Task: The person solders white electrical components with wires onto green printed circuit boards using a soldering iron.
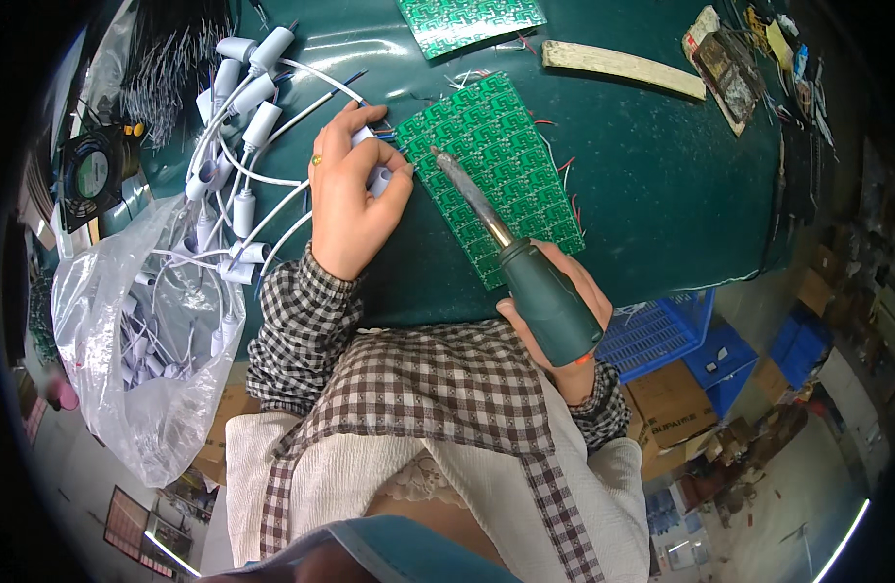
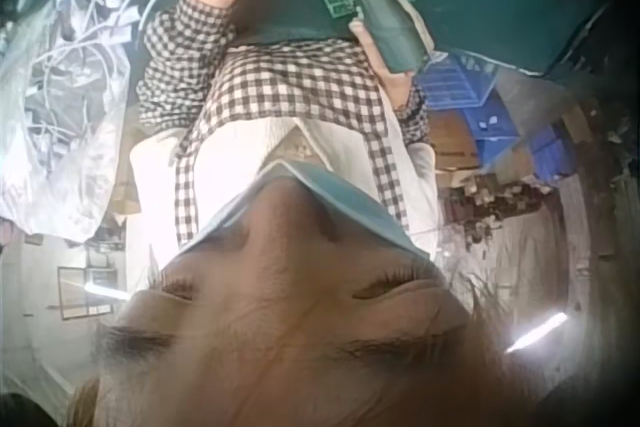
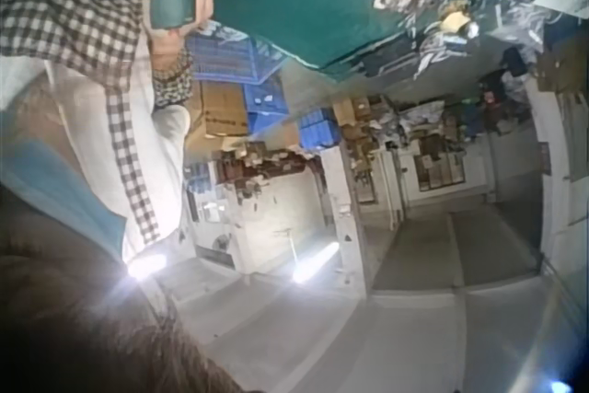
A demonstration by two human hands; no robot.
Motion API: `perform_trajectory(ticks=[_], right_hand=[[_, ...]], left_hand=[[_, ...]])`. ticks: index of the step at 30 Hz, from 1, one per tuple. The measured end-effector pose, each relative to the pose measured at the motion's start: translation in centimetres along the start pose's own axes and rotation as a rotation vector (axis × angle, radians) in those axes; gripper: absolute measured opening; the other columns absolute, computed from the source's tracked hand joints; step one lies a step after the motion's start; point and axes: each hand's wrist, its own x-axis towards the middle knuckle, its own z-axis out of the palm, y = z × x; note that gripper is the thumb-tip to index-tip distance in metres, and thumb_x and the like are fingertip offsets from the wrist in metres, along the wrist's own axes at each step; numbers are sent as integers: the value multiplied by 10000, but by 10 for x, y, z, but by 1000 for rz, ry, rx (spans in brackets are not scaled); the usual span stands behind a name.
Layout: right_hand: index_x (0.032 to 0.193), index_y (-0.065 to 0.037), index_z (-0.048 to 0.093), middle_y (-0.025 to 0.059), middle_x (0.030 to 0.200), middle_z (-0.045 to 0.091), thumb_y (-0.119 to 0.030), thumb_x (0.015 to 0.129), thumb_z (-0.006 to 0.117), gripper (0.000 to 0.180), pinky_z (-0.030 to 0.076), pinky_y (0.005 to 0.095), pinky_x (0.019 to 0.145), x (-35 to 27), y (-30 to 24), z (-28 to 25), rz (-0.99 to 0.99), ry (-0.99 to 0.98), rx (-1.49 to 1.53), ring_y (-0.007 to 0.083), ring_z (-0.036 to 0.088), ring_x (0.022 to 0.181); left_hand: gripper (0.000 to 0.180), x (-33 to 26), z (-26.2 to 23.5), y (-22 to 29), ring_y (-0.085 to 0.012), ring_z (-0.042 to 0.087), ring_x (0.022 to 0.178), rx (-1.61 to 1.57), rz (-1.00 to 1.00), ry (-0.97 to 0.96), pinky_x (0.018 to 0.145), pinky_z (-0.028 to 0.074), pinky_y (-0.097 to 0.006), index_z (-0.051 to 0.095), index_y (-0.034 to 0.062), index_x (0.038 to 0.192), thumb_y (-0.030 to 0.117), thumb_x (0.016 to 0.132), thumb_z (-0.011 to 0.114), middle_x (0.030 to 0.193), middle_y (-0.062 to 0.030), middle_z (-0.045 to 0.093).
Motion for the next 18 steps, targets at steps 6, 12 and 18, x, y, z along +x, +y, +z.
perform_trajectory(ticks=[6, 12, 18], right_hand=[[1233, 57, 634, 163, 1106, 716, -235, 764, 872, 602, 573, 368, 846, 1, 2, 1, -7, 54, 79, 273, 722, 924], [1270, 60, 613, 121, 967, 743, -204, 761, 869, 627, 571, 352, 834, -1, 7, 2, -6, 93, 117, 219, 731, 838], [1298, 79, 582, 113, 943, 746, -156, 763, 862, 649, 569, 338, 808, 1, 11, 1, -99, 93, 65, 201, 733, 809]], left_hand=[[82, 0, 1, 1, -436, 479, 1288, -14, -6, 23, 1093, 328, -551, 639, 25, 753, 90, 737, 687, 1237, -168, 598], [95, -2, 1, -1, -432, 468, 1307, 10, 26, 2, 1097, 321, -555, 634, 47, 787, 116, 757, 692, 1304, -176, 566], [311, -6, -19, -1, -443, 472, 1298, -95, 51, 4, 1075, 392, -507, 598, 51, 1121, 92, 833, 708, 1385, -260, 478]])
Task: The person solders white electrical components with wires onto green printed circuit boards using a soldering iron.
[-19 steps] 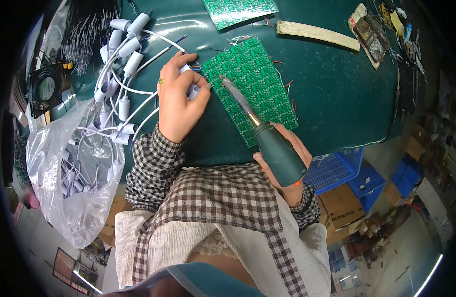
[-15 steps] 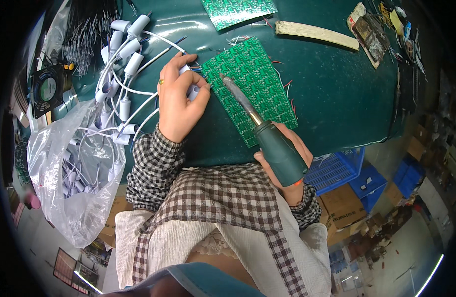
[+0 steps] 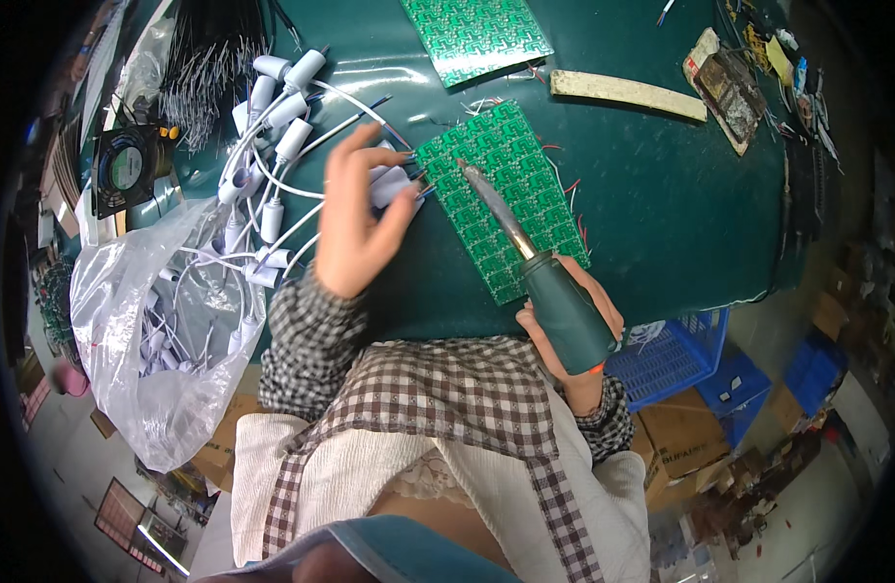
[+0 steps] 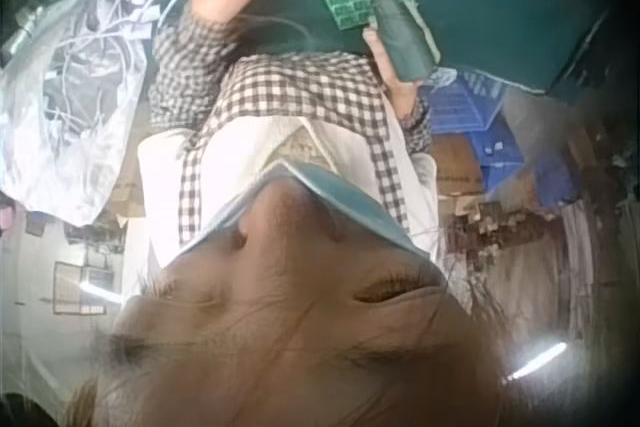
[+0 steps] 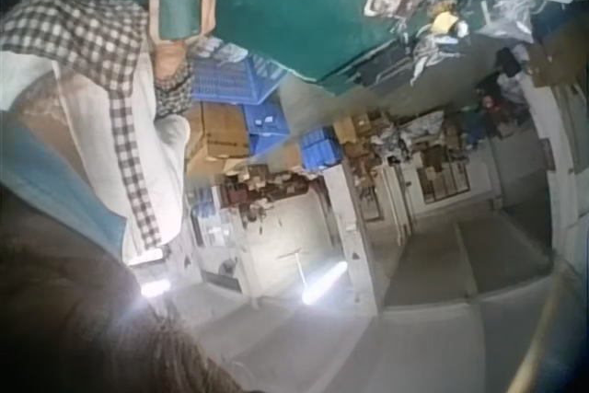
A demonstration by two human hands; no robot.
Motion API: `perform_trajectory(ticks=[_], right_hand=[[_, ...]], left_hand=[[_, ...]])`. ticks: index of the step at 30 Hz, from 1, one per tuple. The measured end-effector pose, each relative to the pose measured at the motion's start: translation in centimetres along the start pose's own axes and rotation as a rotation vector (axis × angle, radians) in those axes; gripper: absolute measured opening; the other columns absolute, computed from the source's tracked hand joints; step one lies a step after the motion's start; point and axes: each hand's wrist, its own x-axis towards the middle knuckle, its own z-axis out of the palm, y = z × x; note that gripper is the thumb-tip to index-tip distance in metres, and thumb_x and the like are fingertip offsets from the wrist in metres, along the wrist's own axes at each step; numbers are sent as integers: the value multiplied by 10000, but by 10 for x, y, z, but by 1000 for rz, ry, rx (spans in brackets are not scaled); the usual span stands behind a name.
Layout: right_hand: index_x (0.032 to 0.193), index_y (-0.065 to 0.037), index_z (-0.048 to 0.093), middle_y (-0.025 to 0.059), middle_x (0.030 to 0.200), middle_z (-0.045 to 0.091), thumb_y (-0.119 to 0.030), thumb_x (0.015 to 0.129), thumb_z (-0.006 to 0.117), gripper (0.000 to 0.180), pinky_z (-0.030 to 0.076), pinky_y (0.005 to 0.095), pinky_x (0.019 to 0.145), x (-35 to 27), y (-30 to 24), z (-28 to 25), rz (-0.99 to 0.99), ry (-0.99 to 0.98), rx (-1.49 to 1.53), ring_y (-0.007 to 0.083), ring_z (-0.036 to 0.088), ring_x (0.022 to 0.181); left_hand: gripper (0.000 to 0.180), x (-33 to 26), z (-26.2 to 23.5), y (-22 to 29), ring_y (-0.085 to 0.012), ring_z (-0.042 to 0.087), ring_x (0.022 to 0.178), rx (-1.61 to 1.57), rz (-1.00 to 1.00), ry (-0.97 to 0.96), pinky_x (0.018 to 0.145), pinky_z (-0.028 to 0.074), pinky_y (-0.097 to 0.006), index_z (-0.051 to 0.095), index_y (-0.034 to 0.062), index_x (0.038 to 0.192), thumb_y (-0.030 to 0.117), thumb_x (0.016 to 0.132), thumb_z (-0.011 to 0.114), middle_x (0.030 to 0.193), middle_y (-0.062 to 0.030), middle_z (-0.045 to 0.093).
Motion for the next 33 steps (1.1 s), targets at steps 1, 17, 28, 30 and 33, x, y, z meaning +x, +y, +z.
perform_trajectory(ticks=[1, 17, 28, 30, 33], right_hand=[[1298, 79, 582, 113, 943, 746, -156, 763, 862, 649, 569, 338, 808, 1, -1, 0, -3, 7, 0, 201, 733, 809], [1336, 110, 532, 165, 1002, 722, -25, 795, 803, 620, 599, 302, 747, -2, 10, -4, 52, 60, 267, 191, 720, 807], [1344, 94, 533, 177, 1047, 726, -71, 795, 829, 645, 598, 316, 771, -2, 7, -6, 57, 38, 260, 193, 728, 837], [1355, 97, 519, 177, 1033, 729, -79, 801, 828, 658, 599, 312, 766, 0, 10, -7, 71, 28, 267, 191, 729, 831], [1362, 97, 511, 176, 1028, 730, -88, 804, 828, 668, 601, 308, 760, 1, 8, -7, 78, 20, 260, 190, 730, 825]], left_hand=[[295, 6, -17, 7, -421, 530, 1243, 53, 46, 37, 1015, 454, -446, 617, 47, 1118, 53, 832, 693, 1375, -239, 505], [257, 79, -69, -59, -298, 677, 914, 509, 36, 264, 788, 529, -390, 670, 68, 1030, 179, 820, 767, 960, -120, 694], [288, 87, -90, -11, -225, 648, 881, 266, 234, 295, 757, 520, -317, 662, 96, 1206, 63, 919, 667, 1040, -99, 643], [284, 79, -98, 27, -186, 640, 897, 173, 267, 277, 761, 505, -284, 658, 39, 1195, 30, 911, 667, 1030, -99, 650], [280, 46, -88, 63, -189, 646, 828, 30, 141, 256, 679, 505, -288, 657, 11, 1153, 33, 875, 684, 974, -118, 660]])
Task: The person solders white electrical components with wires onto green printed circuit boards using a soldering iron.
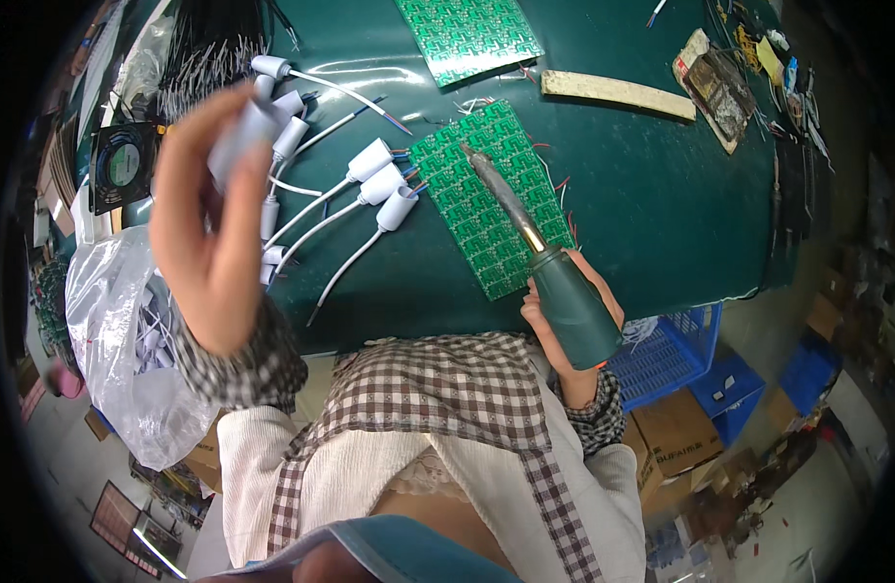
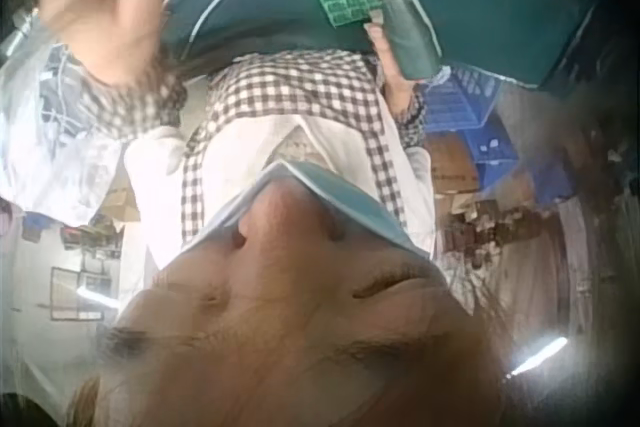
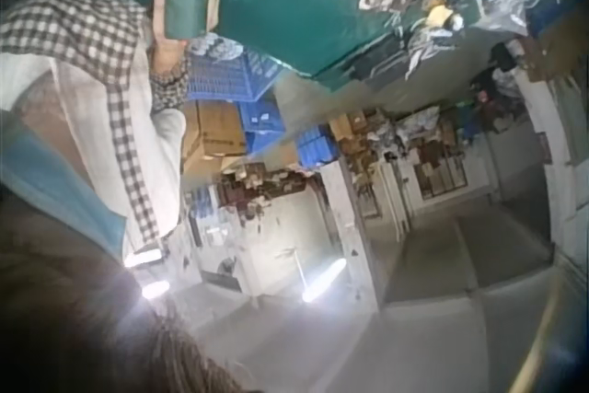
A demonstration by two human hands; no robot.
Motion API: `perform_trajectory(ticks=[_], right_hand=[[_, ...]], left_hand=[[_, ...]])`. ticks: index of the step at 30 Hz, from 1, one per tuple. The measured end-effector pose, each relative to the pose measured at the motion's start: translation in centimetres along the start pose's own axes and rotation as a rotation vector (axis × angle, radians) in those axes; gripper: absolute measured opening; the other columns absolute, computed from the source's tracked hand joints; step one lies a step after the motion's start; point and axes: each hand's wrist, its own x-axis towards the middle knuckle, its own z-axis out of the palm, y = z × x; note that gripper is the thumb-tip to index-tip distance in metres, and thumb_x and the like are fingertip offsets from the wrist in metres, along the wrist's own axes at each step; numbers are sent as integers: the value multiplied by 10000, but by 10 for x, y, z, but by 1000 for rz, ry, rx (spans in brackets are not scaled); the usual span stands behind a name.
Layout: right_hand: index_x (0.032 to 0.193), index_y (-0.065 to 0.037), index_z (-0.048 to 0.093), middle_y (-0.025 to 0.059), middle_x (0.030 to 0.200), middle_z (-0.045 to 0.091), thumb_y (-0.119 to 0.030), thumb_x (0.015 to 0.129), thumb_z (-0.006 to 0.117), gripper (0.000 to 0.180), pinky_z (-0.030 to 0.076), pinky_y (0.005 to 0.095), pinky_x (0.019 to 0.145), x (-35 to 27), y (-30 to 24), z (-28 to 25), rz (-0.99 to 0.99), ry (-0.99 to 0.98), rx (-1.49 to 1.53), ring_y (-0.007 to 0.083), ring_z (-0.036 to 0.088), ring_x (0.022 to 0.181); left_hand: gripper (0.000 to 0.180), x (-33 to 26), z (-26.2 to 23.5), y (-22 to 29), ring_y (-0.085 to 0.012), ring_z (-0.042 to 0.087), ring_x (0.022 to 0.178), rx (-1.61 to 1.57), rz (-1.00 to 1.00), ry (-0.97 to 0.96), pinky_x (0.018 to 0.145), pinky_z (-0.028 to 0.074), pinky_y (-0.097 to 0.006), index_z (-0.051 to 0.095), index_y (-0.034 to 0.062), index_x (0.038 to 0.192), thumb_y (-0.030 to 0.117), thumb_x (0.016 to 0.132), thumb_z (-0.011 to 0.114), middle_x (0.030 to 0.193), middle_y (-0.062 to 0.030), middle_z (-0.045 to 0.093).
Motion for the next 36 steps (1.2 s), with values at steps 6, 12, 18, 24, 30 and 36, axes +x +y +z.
perform_trajectory(ticks=[6, 12, 18, 24, 30, 36], right_hand=[[1356, 84, 523, 174, 1025, 731, -107, 796, 842, 672, 610, 296, 747, -3, -5, 0, -25, -21, -11, 190, 733, 822], [1340, 88, 534, 177, 1016, 730, -114, 792, 846, 662, 617, 303, 748, -8, -2, -4, 11, -16, -17, 196, 735, 823], [1330, 85, 542, 175, 1001, 730, -122, 797, 840, 645, 619, 304, 728, -7, -9, 1, 15, 10, 0, 195, 736, 812], [1315, 88, 552, 161, 983, 736, -137, 793, 844, 639, 615, 296, 725, -3, -5, -1, -9, -15, -44, 181, 736, 798], [1315, 88, 555, 155, 989, 741, -157, 787, 854, 654, 613, 291, 736, -5, -2, 0, -5, -12, -89, 180, 737, 790], [1317, 93, 552, 158, 993, 744, -170, 786, 857, 666, 612, 290, 738, -4, -2, 0, -15, -12, -83, 181, 738, 794]], left_hand=[[308, -78, 44, 1, -291, 670, 758, -72, -414, -402, 626, 523, -378, 629, 57, 1127, 178, 870, 748, 946, -140, 647], [262, -95, 60, -8, -242, 606, 696, 87, -250, -304, 591, 477, -327, 641, 68, 1097, 116, 862, 745, 874, -98, 582], [273, -103, 59, -13, -313, 629, 754, 186, -233, -211, 660, 502, -387, 626, 54, 1052, 84, 818, 764, 897, -122, 606], [330, -114, 47, -31, -349, 642, 790, 311, -252, -353, 667, 510, -406, 626, 73, 1053, 10, 747, 735, 954, -123, 627], [380, -99, 39, -26, -290, 640, 773, 396, -16, -289, 635, 519, -385, 641, 56, 1084, -28, 713, 642, 950, -99, 603], [454, -70, 39, -43, -320, 649, 909, 411, 57, -300, 737, 526, -402, 656, 79, 1085, -86, 662, 657, 1024, -100, 630]])
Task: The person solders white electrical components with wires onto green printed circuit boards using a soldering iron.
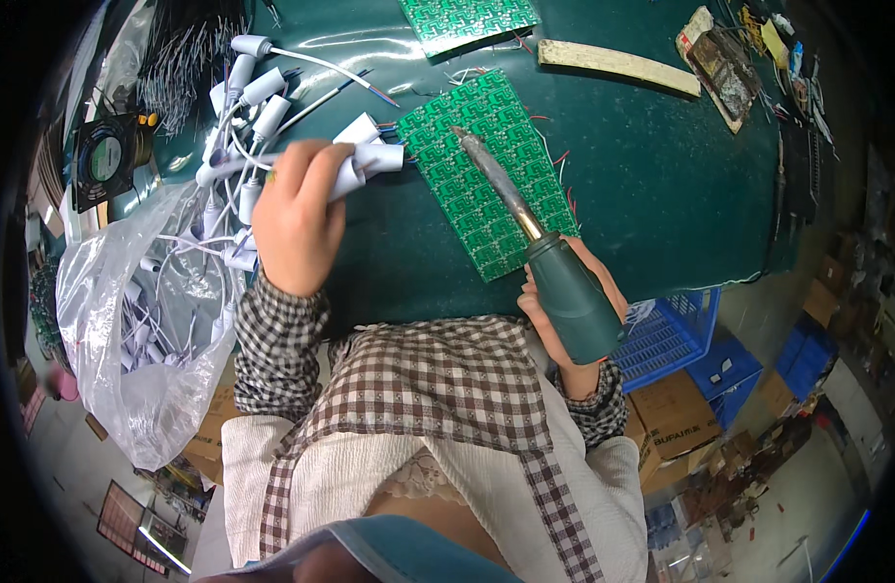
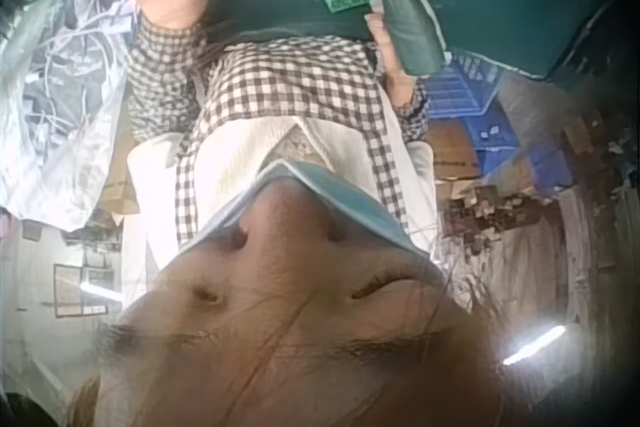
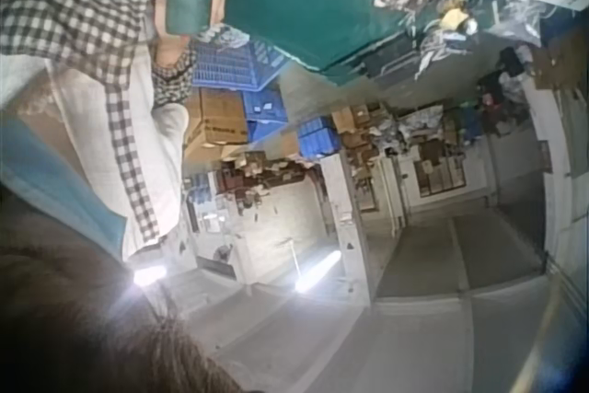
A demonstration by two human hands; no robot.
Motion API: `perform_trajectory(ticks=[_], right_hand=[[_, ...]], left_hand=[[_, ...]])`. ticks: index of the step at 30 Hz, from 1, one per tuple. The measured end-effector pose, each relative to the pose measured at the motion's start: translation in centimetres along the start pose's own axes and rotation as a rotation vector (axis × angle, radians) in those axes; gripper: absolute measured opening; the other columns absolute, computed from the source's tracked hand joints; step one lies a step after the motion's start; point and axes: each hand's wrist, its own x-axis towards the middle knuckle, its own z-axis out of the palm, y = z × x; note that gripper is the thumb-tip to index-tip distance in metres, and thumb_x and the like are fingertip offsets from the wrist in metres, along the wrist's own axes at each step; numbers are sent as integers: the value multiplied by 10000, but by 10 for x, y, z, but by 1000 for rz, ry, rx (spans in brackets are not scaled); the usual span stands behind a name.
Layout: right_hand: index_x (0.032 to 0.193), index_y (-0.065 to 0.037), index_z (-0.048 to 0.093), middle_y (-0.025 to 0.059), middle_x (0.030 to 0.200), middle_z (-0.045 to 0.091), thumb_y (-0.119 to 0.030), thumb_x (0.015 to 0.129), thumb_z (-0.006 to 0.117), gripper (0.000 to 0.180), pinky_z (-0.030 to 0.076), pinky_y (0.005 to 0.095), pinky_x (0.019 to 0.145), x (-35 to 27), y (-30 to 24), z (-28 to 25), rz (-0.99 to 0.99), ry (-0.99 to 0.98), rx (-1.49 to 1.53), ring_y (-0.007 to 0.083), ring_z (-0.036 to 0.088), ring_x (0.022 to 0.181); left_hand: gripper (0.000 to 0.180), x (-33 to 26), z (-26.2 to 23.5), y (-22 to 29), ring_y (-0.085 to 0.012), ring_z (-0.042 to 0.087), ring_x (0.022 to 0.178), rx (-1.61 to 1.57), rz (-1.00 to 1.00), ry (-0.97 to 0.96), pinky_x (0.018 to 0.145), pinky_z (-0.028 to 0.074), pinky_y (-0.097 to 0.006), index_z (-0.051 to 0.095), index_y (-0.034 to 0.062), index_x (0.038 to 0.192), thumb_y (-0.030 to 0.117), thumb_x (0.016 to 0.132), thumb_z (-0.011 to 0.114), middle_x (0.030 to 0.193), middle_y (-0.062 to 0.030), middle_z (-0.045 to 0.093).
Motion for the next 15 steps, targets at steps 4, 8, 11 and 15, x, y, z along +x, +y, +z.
perform_trajectory(ticks=[4, 8, 11, 15], right_hand=[[1315, 94, 554, 157, 987, 744, -184, 792, 854, 664, 609, 287, 733, 0, -2, -2, -1, -1, -16, 175, 740, 794], [1314, 94, 554, 157, 984, 744, -192, 793, 853, 665, 608, 286, 728, -1, -1, -1, 11, -3, -34, 172, 740, 789], [1312, 96, 554, 157, 982, 744, -188, 790, 854, 665, 608, 286, 724, -1, -4, 0, 33, 15, -29, 172, 739, 785], [1311, 97, 553, 160, 985, 744, -174, 786, 853, 663, 608, 287, 722, 0, -5, -1, 45, 11, -24, 174, 739, 782]], left_hand=[[417, 17, 12, -27, -307, 649, 873, -142, 70, -34, 720, 530, -400, 647, 81, 1073, -54, 678, 645, 1050, -80, 609], [400, 20, 15, -40, -323, 663, 954, -366, 29, -74, 811, 543, -374, 643, 66, 1131, -24, 742, 662, 1122, -98, 623], [378, 17, 11, -36, -319, 664, 920, -485, 63, 94, 802, 546, -367, 650, 26, 1128, -11, 757, 709, 1090, -138, 627], [277, 1, 4, -15, -298, 674, 881, -427, 51, 122, 729, 555, -342, 674, 22, 1041, 65, 790, 783, 1007, -146, 655]])
